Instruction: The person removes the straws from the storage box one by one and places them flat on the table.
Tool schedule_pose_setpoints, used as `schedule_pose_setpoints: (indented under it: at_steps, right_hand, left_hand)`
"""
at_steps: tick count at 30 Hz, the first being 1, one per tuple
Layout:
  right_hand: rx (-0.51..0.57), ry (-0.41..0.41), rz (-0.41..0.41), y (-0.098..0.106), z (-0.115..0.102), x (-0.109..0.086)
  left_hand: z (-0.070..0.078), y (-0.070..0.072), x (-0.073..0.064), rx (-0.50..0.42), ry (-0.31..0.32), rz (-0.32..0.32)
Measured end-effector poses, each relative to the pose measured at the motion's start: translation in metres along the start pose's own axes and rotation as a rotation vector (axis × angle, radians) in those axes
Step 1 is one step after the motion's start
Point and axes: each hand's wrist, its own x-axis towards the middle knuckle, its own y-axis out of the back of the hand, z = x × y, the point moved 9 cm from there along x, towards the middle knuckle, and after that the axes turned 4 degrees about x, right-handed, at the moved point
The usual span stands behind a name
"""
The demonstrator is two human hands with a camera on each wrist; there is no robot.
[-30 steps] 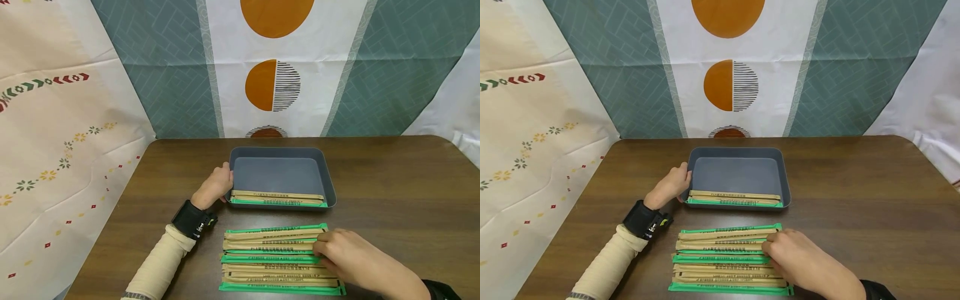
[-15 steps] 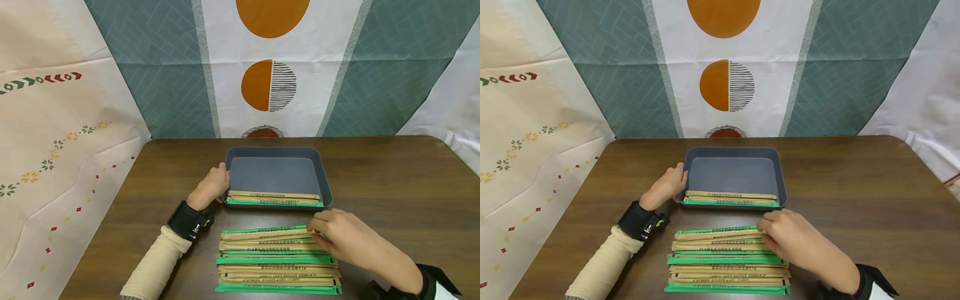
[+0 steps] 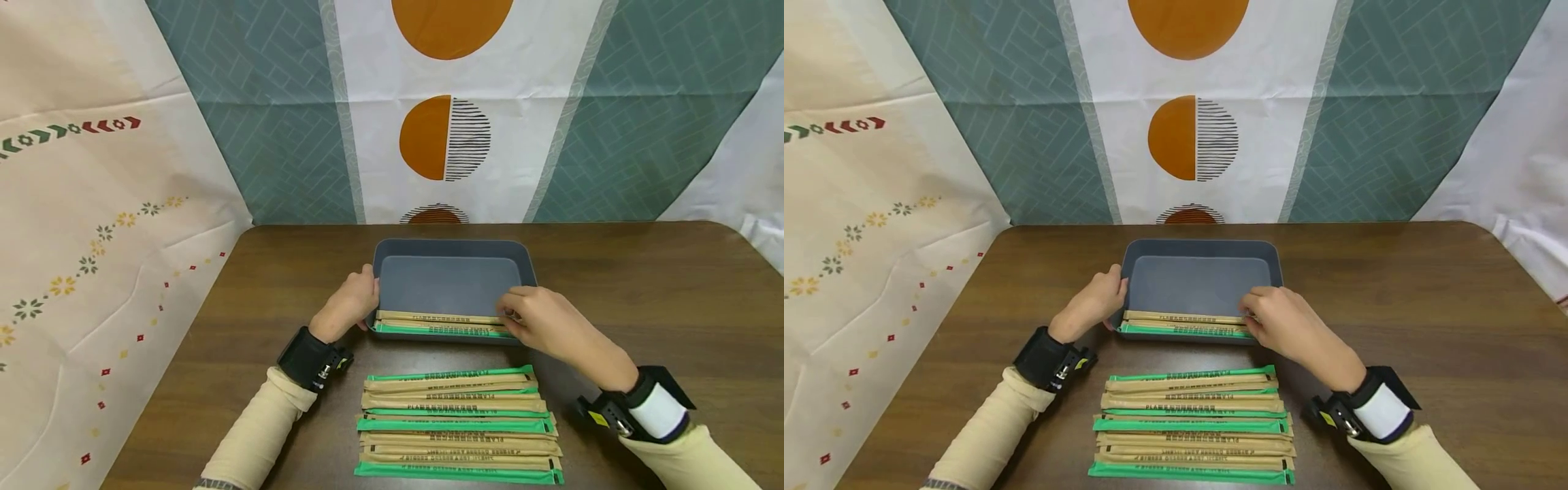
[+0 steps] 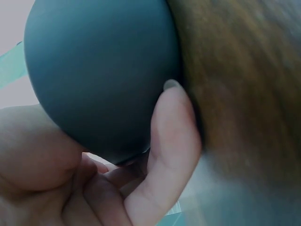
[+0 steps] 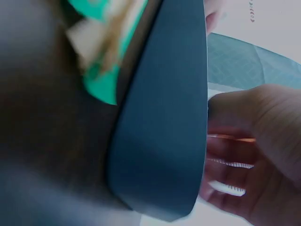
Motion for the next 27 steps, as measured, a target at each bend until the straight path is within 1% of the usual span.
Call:
schedule_pose_setpoints:
  at_steps: [4,6,8,12,17,21,27]
  right_hand:
    - [0.006,-0.066,-0.132,-0.019,0.013,0.008]
    - [0.012,-0.066,-0.162,-0.025,0.016,0.010]
    - [0.008,-0.059,-0.171,-0.028,0.018,0.011]
    - [-0.004,-0.047,-0.158,-0.027,0.020,0.012]
    - [-0.012,-0.036,-0.144,-0.026,0.020,0.013]
    - [-0.028,-0.002,-0.110,-0.025,0.018,0.013]
    - [-0.061,0.034,-0.054,-0.022,0.017,0.011]
  left_hand:
    - [0.001,-0.004,-0.001,-0.009,-0.015,-0.003]
    - [0.002,-0.005,-0.001,-0.009,-0.018,-0.003]
    - [0.002,-0.004,-0.001,-0.006,-0.016,0.000]
    - [0.002,-0.002,0.000,0.003,-0.009,0.008]
    - [0.001,0.000,0.002,0.009,0.006,0.000]
    - [0.000,0.000,0.002,0.016,0.020,-0.010]
    - [-0.001,0.000,0.001,0.015,0.020,-0.004]
